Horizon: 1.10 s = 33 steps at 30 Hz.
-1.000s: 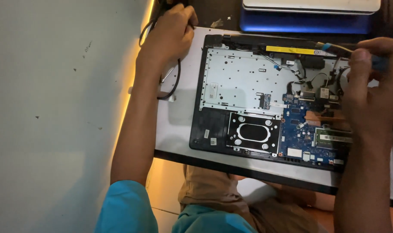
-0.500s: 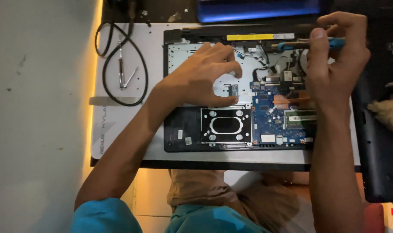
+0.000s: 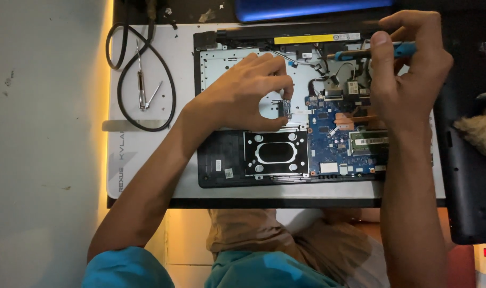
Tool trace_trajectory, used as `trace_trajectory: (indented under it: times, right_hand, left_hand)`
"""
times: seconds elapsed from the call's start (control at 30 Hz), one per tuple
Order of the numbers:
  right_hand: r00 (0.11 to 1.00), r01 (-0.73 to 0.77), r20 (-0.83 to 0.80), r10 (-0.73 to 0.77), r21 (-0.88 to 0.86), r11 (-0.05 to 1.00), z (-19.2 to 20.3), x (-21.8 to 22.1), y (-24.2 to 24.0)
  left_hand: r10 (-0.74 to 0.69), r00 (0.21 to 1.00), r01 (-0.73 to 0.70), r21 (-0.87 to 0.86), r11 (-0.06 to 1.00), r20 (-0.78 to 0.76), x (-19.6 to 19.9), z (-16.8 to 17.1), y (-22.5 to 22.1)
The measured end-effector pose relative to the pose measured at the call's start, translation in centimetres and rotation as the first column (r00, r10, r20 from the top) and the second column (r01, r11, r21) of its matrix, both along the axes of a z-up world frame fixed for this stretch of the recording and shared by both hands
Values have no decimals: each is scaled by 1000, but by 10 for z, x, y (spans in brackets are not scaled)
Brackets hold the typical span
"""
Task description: Disassembling a laptop by removing internal screws and disconnecting cables from the motherboard.
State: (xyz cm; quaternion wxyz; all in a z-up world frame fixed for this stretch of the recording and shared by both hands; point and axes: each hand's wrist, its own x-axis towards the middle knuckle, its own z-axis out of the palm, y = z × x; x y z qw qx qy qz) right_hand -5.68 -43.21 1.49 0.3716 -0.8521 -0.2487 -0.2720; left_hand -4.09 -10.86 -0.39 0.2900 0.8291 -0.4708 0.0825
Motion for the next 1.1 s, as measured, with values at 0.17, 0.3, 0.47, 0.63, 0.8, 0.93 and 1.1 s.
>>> trace_trajectory:
  times: [0.17,0.3,0.47,0.63,0.8,0.93,1.1]
  right_hand:
    - [1000,-8,9,9,-9,1000,-1,1,0]
    - [1000,-11,-1,11,-7,1000,0,1,2]
    - [999,-16,-34,17,43,999,0,1,1]
    - [992,-69,-86,92,235,969,-22,15,-19]
    - [970,-198,-83,228,279,940,3,-3,20]
    - [963,-223,-155,221,8,975,-10,2,15]
    - [931,-279,-307,197,-250,927,9,-6,26]
  left_hand:
    - [8,1000,-8,13,1000,-22,0,0,0]
    - [16,1000,-16,21,1000,-12,1,-1,0]
    - [17,1000,-17,14,1000,-5,0,1,0]
    - [20,1000,-20,16,1000,7,1,-1,-1]
    - [25,1000,-25,31,999,6,1,-2,-1]
    - [20,1000,-20,7,1000,1,0,-2,-1]
    - [14,1000,-15,10,1000,25,2,-4,0]
